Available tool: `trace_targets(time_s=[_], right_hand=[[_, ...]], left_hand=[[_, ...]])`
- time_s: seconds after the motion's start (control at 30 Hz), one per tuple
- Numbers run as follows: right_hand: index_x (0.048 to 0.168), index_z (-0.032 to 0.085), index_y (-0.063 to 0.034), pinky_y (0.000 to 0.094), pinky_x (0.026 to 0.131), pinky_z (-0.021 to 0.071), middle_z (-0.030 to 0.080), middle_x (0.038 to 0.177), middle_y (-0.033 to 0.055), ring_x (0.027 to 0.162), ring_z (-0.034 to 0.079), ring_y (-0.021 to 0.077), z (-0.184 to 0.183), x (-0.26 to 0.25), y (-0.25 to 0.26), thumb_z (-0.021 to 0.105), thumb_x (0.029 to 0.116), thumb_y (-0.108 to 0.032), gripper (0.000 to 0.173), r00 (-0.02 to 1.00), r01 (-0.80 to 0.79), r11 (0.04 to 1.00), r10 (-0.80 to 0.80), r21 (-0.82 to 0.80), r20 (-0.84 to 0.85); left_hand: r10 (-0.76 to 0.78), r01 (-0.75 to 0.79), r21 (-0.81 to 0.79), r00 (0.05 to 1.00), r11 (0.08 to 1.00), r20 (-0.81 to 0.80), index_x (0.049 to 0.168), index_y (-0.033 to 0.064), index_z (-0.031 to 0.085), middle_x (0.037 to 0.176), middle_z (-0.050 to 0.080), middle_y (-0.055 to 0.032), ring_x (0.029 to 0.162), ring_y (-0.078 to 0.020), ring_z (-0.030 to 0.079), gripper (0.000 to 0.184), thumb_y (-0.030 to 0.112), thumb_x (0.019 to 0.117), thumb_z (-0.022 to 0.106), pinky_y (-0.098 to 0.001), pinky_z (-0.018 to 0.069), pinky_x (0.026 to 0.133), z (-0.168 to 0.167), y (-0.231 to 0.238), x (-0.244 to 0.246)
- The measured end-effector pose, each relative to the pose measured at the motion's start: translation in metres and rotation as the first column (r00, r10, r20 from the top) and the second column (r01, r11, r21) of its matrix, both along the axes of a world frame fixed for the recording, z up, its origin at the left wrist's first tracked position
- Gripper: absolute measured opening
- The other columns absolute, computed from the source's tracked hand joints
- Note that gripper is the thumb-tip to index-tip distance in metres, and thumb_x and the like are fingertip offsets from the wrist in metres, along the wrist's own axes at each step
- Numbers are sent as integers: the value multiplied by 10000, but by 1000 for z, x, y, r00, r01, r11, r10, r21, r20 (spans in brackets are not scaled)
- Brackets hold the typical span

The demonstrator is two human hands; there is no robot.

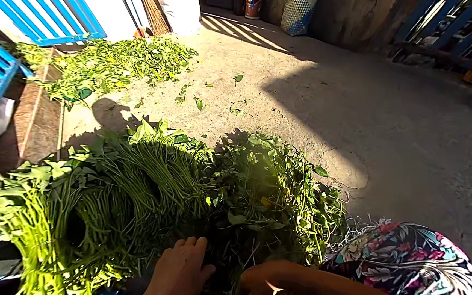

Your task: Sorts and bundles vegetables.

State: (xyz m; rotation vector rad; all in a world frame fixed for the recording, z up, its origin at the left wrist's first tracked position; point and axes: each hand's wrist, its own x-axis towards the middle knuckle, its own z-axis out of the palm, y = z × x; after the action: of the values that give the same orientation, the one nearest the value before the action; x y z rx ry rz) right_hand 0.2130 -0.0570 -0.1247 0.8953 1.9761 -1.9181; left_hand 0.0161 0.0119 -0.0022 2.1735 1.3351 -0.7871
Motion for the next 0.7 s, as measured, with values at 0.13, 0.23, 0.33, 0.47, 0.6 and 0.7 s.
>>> trace_targets(time_s=[0.13,0.23,0.33,0.47,0.6,0.7], right_hand=[[1187,640,16,483,792,591,687,1054,189,844,703,278,-7,63,82,568,1039,-271,331,778,616,773,-627,156,33],[1318,591,28,584,1011,493,619,1290,282,1189,619,427,-41,115,120,550,1044,-279,414,176,808,293,-948,511,266],[1354,578,40,598,1086,431,566,1404,270,1351,519,415,-81,146,120,614,963,-518,683,-100,793,171,-910,584,403],[1460,432,23,576,1047,480,548,1398,283,1307,556,415,-82,140,123,683,918,-270,665,-61,812,181,-919,556,388],[1498,360,55,580,1053,473,506,1428,320,1285,566,443,-31,148,129,657,974,-190,650,-252,835,-143,-958,532,138],[1363,509,26,624,902,531,542,1366,300,1157,624,478,23,145,109,679,949,-130,475,-263,631,-211,-964,746,-50]], left_hand=[[19,-20,26,999,999,41,1379,69,595,1280,644,-198,1219,-434,592,582,474,967,661,-609,502,946,3,-3,-1],[24,-26,54,999,998,36,1357,59,613,1253,658,-203,1200,-434,604,563,461,965,665,-604,506,921,7,-5,1],[36,-39,78,999,996,39,1347,45,621,1239,666,-209,1192,-440,610,555,443,963,673,-607,506,916,9,-7,5],[20,-22,72,999,997,35,1344,34,618,1248,663,-215,1209,-442,601,573,461,964,661,-607,499,935,2,-8,11],[6,-9,93,999,996,37,1343,28,619,1238,666,-214,1193,-445,608,586,466,956,671,-607,504,924,2,-7,15],[-8,4,86,999,996,45,1342,20,617,1242,664,-226,1203,-452,604,593,473,962,665,-614,500,933,3,-8,18]])
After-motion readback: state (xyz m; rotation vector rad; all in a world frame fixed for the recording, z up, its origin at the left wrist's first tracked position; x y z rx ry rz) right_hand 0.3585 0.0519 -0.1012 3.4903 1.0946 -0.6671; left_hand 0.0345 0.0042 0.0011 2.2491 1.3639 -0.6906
